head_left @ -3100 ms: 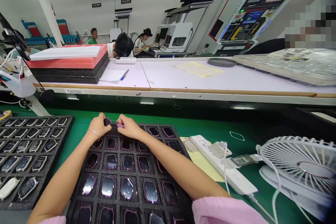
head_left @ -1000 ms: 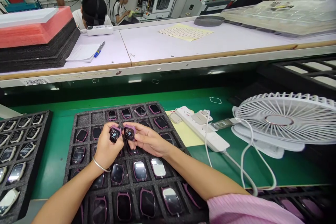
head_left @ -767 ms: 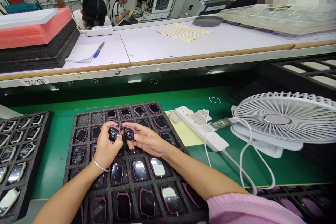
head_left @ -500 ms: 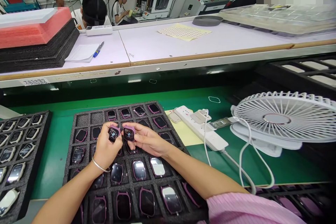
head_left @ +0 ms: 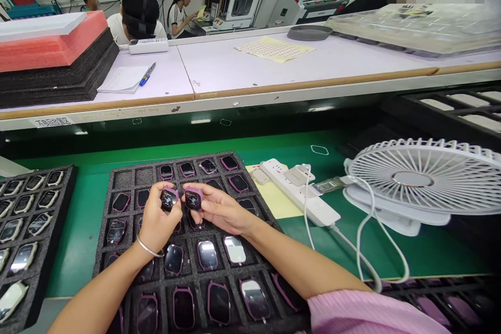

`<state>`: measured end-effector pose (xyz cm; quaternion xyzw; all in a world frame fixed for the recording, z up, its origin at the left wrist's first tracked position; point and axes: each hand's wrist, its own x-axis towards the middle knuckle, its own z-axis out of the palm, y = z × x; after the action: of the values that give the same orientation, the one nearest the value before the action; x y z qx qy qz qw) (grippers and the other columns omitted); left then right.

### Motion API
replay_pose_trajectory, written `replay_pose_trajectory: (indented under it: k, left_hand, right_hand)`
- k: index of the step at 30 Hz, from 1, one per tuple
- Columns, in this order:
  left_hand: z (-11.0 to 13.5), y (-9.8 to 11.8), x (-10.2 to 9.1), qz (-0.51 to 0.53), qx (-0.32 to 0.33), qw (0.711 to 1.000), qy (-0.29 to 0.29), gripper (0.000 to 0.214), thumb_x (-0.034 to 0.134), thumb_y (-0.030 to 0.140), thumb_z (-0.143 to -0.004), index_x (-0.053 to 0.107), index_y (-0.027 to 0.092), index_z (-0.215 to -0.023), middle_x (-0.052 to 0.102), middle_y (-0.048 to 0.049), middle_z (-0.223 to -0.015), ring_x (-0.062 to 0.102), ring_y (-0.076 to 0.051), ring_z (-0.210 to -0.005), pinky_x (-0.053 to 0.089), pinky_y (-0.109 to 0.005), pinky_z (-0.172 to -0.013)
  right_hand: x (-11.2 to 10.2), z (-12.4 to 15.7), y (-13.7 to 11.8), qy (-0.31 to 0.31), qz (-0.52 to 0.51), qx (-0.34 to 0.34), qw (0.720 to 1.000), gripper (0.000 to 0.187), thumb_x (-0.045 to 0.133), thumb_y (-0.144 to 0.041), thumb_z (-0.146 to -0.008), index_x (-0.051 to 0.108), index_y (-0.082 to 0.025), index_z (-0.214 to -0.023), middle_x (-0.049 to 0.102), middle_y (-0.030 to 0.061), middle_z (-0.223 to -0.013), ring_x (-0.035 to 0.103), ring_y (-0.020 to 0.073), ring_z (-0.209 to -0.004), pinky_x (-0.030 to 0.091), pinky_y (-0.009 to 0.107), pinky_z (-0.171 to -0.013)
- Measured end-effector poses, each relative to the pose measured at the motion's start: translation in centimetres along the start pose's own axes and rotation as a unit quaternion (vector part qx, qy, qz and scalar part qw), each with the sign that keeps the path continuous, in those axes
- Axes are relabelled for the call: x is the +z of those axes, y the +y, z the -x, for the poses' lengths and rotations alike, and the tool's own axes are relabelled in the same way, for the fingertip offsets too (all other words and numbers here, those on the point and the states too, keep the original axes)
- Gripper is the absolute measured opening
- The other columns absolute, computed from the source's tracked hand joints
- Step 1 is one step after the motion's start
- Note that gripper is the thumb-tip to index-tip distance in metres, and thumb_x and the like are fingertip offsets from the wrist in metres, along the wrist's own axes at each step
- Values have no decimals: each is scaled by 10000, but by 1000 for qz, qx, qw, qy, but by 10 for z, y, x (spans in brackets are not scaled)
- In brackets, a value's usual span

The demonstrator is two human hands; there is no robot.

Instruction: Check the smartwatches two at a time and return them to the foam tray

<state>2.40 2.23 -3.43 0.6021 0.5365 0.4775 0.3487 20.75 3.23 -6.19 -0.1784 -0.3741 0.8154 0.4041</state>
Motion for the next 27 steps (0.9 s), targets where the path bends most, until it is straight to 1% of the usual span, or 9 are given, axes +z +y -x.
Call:
replay_pose_trajectory:
  k: [3, 7, 13, 20, 24, 27]
  left_hand:
    - [0, -2, 0, 1, 5, 1000, 4, 288, 576, 230, -717, 551, 195, -1001, 617, -24, -899, 607, -180, -839, 470, -324, -799]
    - [0, -2, 0, -17, 6, 1000, -6, 264, 571, 224, -724, 556, 196, -986, 609, -14, -865, 595, -174, -795, 466, -318, -768]
    - [0, 0, 0, 12, 8, 1000, 5, 288, 589, 216, -712, 546, 198, -996, 611, -13, -874, 597, -169, -805, 470, -309, -776]
    - [0, 3, -1, 5, -6, 1000, -7, 275, 591, 207, -704, 548, 207, -976, 605, -3, -836, 584, -166, -768, 464, -305, -752]
    - [0, 4, 0, 23, -3, 1000, -6, 287, 596, 219, -706, 541, 200, -988, 609, -9, -855, 593, -164, -779, 469, -301, -752]
    - [0, 3, 0, 16, -5, 1000, -15, 280, 591, 220, -718, 544, 195, -993, 609, -10, -845, 590, -162, -763, 468, -299, -737]
  right_hand:
    - [0, 0, -1, 0, -7, -4, 1000, 491, 793, -336, -838, 614, -229, -1283, 664, 23, -956, 632, 118, -718, 477, 280, -709]
    - [0, 0, -1, 1, 1, 1, 1000, 501, 797, -340, -831, 614, -216, -1281, 659, 36, -989, 615, 112, -705, 474, 283, -704]
    - [-1, -1, 0, 2, -7, -7, 1000, 513, 792, -339, -833, 604, -215, -1294, 661, 48, -1036, 610, 117, -712, 486, 299, -715]
    - [0, -1, 0, 8, -19, -1, 1000, 498, 814, -325, -813, 638, -212, -1264, 674, 29, -957, 623, 121, -687, 481, 278, -677]
    - [1, -1, -1, 9, -22, -6, 1000, 496, 818, -329, -807, 642, -222, -1259, 671, 28, -974, 633, 124, -698, 484, 280, -684]
    - [0, -1, -1, 8, -17, -4, 1000, 494, 815, -336, -809, 641, -220, -1256, 667, 30, -975, 620, 118, -689, 474, 275, -676]
